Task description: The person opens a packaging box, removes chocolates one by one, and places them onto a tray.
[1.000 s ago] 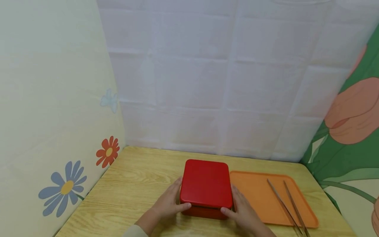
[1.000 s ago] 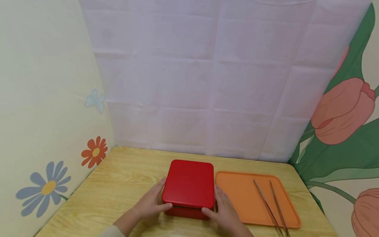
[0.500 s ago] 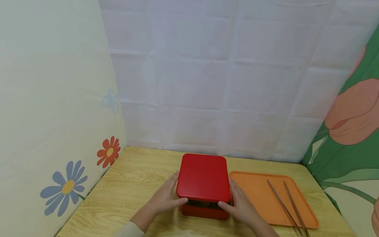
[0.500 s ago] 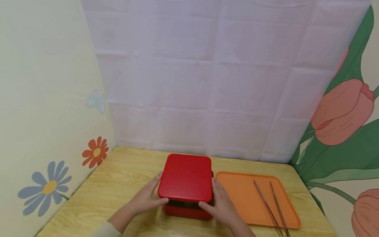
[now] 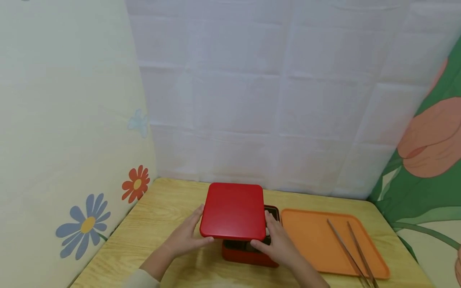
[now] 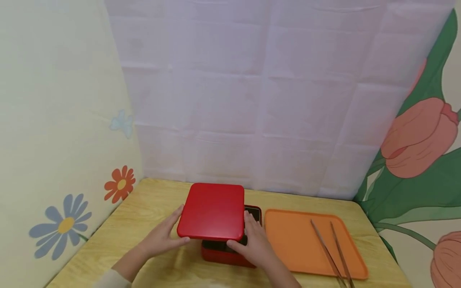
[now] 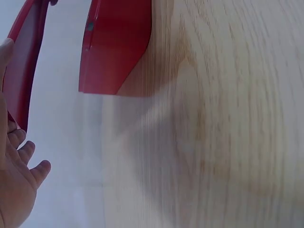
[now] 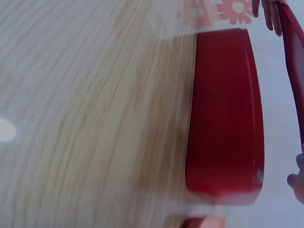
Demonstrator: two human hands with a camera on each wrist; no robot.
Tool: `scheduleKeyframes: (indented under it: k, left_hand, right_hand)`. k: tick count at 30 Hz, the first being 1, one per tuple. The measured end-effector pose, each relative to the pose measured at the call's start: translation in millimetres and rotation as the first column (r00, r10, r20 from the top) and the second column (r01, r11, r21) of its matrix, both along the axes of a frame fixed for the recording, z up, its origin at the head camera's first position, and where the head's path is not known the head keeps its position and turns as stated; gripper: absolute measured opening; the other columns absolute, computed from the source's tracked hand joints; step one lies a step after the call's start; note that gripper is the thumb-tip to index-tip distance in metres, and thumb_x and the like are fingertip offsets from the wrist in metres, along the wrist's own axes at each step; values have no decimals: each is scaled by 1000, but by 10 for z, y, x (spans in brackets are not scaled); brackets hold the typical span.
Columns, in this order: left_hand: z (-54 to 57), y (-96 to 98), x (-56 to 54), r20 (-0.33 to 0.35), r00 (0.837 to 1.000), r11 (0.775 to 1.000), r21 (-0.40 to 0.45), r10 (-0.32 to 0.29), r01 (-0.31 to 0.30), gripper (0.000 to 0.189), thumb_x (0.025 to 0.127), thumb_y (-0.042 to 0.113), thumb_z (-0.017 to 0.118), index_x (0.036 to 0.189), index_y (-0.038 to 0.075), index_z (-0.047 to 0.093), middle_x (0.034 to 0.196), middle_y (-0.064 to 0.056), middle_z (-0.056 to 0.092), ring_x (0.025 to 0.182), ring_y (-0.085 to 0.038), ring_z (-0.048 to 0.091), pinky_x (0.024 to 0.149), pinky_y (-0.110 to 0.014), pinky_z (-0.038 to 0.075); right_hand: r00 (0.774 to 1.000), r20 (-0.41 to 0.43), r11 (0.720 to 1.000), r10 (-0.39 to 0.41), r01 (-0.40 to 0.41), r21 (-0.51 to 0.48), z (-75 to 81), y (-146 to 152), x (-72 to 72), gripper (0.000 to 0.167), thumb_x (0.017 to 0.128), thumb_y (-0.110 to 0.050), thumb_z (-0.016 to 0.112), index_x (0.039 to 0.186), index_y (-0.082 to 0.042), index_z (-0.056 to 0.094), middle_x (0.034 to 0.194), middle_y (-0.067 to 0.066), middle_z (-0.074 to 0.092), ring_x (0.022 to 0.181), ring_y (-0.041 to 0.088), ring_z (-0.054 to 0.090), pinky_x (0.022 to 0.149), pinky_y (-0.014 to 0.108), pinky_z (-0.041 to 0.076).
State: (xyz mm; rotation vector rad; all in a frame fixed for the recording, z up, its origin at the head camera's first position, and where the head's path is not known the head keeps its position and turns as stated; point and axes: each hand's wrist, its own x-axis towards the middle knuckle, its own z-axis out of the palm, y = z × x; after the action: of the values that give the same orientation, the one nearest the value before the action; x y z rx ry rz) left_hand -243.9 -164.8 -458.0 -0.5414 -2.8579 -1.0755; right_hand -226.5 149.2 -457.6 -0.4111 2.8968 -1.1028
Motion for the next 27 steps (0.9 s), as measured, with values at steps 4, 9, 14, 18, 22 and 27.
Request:
scheduleKeyframes:
  k: [4,9,14,18,22,27]
  left_hand:
    - [6,-134,6,-12,1000,1000,13,-3,3,105,78,50,79,157,9,23,160,-14,30,144,-38,35,110,-59,39]
    - [10,-311,26,-16,1000,1000,5,11,-11,105,77,50,80,157,10,24,159,-16,31,142,-40,37,107,-60,41]
    - [23,-485,34,0,999,999,-15,39,-39,105,75,50,80,156,9,26,157,-18,34,139,-43,41,104,-61,44]
    - [35,-625,44,48,996,997,-16,75,-74,105,74,47,82,155,10,27,156,-19,37,136,-44,43,99,-61,48]
    - [52,-753,66,100,989,994,-29,107,-104,105,74,45,82,155,9,26,155,-21,37,136,-46,42,96,-61,49]
    - [45,-908,109,152,982,993,-41,112,-107,103,75,42,80,155,5,25,154,-25,35,136,-49,40,95,-63,48]
  right_hand:
    - [1000,2,1000,17,-16,-9,-30,-120,-27,107,82,-65,65,158,-9,16,163,14,20,150,42,18,116,67,21]
    - [999,-19,999,46,-47,-24,-67,-295,-51,107,82,-66,64,158,-7,17,163,15,20,151,39,18,118,64,18]
    - [997,-25,997,71,-72,-42,-102,-491,-71,106,83,-66,64,157,-6,17,163,15,20,150,39,19,119,63,19]
    - [996,7,995,85,-84,-52,-121,-645,-80,107,84,-67,62,158,-7,15,164,14,18,151,37,17,119,62,18]
    - [995,34,995,92,-90,-54,-142,-791,-92,107,83,-68,62,158,-10,13,165,10,16,153,33,14,121,60,16]
    - [995,39,994,94,-91,-60,-163,-970,-88,108,82,-68,64,158,-11,13,165,8,17,153,31,15,122,57,18]
